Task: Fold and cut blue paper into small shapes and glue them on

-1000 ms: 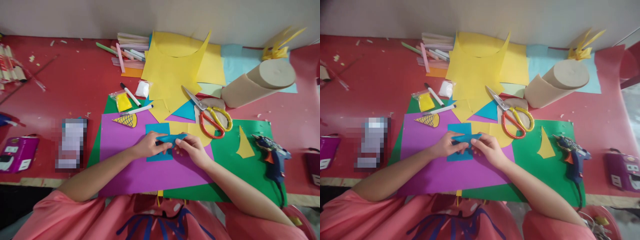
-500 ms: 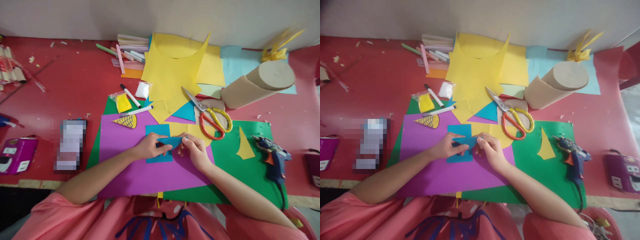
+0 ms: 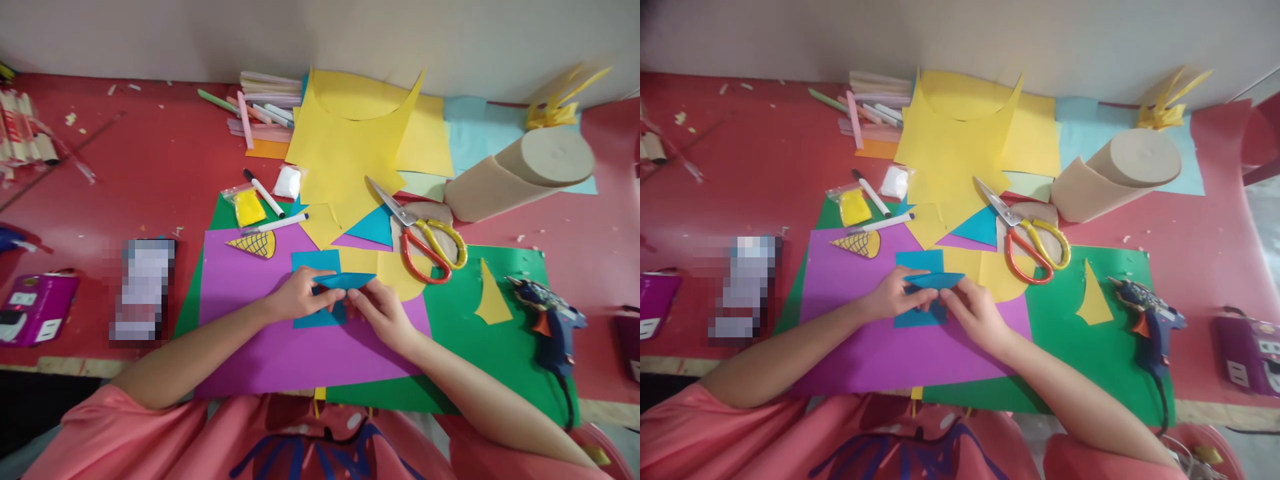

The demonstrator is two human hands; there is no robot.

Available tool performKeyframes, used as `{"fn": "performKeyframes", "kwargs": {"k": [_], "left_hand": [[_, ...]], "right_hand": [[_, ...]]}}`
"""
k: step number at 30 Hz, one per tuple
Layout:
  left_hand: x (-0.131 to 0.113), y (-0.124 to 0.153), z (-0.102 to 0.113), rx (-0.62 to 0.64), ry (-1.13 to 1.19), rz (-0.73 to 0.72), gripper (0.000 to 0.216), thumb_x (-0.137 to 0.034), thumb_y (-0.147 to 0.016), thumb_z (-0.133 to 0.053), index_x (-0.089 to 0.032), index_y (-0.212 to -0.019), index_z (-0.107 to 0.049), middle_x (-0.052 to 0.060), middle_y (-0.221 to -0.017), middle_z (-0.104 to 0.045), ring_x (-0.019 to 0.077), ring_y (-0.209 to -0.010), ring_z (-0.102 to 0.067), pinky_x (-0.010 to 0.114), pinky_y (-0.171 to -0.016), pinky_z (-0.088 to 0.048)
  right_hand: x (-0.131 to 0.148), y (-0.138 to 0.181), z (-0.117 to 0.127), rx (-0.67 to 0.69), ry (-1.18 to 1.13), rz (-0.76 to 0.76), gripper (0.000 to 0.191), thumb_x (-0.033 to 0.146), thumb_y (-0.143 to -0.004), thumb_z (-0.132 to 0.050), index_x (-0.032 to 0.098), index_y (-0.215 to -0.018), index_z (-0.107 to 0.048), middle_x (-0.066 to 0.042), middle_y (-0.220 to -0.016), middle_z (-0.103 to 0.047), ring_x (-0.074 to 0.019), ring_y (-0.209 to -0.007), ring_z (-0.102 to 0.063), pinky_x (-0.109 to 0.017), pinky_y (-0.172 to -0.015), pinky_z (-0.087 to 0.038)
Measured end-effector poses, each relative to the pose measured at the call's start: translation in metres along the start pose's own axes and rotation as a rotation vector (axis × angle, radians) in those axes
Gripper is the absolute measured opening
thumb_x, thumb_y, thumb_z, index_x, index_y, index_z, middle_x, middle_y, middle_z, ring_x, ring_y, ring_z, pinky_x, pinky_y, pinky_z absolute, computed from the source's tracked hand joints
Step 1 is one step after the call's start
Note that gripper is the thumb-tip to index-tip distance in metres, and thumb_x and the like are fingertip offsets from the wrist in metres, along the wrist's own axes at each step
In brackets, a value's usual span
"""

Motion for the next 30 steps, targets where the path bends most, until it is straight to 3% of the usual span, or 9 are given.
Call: {"fn": "performKeyframes", "kwargs": {"k": [5,9,15,22,25,30], "left_hand": [[0.001,0.001,0.000,-0.015,0.059,0.054,0.030,-0.038,-0.083,-0.059,-0.016,-0.062,-0.058,-0.002,-0.048,-0.058,0.0083,-0.044,-0.053,0.019,-0.045,-0.042],[0.004,0.003,0.006,-0.049,0.030,0.006,0.035,-0.040,-0.088,-0.054,-0.017,-0.062,-0.055,-0.002,-0.050,-0.058,0.0072,-0.045,-0.051,0.018,-0.044,-0.039],[0.000,0.003,0.008,-0.025,-0.143,-0.095,0.042,-0.038,-0.095,-0.041,-0.016,-0.063,-0.057,0.000,-0.058,-0.062,0.0076,-0.051,-0.055,0.018,-0.052,-0.043],[-0.001,0.000,0.004,0.074,-0.301,-0.152,0.043,-0.035,-0.099,-0.033,-0.017,-0.077,-0.064,-0.002,-0.057,-0.062,0.0093,-0.057,-0.058,0.020,-0.062,-0.042],[0.001,0.000,0.003,0.054,-0.320,-0.145,0.040,-0.036,-0.096,-0.038,-0.017,-0.068,-0.059,-0.002,-0.060,-0.062,0.0099,-0.059,-0.057,0.021,-0.061,-0.041],[0.005,-0.002,0.003,-0.043,-0.218,-0.067,0.042,-0.045,-0.090,-0.050,-0.018,-0.059,-0.043,-0.005,-0.050,-0.051,0.0073,-0.047,-0.049,0.019,-0.048,-0.034]], "right_hand": [[0.004,0.000,0.002,0.042,0.128,0.034,0.036,0.040,-0.095,-0.047,0.020,-0.067,-0.057,-0.003,-0.056,-0.061,-0.0136,-0.050,-0.056,-0.026,-0.049,-0.043],[0.008,-0.002,0.008,0.016,0.136,0.064,0.033,0.038,-0.093,-0.050,0.020,-0.066,-0.055,-0.001,-0.054,-0.059,-0.0123,-0.047,-0.053,-0.025,-0.046,-0.040],[0.001,-0.003,0.010,-0.086,-0.012,0.054,0.031,0.041,-0.094,-0.051,0.020,-0.071,-0.049,0.003,-0.056,-0.053,-0.0096,-0.048,-0.050,-0.023,-0.047,-0.039],[-0.007,-0.009,0.014,-0.199,-0.236,-0.010,0.021,0.041,-0.090,-0.058,0.020,-0.089,-0.054,0.005,-0.057,-0.055,-0.0097,-0.047,-0.051,-0.022,-0.045,-0.039],[-0.007,-0.010,0.015,-0.208,-0.192,0.029,0.017,0.036,-0.088,-0.062,0.020,-0.090,-0.058,0.004,-0.060,-0.055,-0.0090,-0.048,-0.050,-0.022,-0.046,-0.040],[-0.005,-0.010,0.014,-0.138,-0.055,0.071,0.015,0.033,-0.087,-0.063,0.018,-0.089,-0.063,0.002,-0.068,-0.059,-0.0082,-0.051,-0.051,-0.023,-0.050,-0.041]]}}
Point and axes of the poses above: each hand's wrist, its own y-axis away from the middle knuckle, its own z-axis out of the back of the hand, x = y × z, the point moved 2 cm from there along -y, towards the middle knuckle
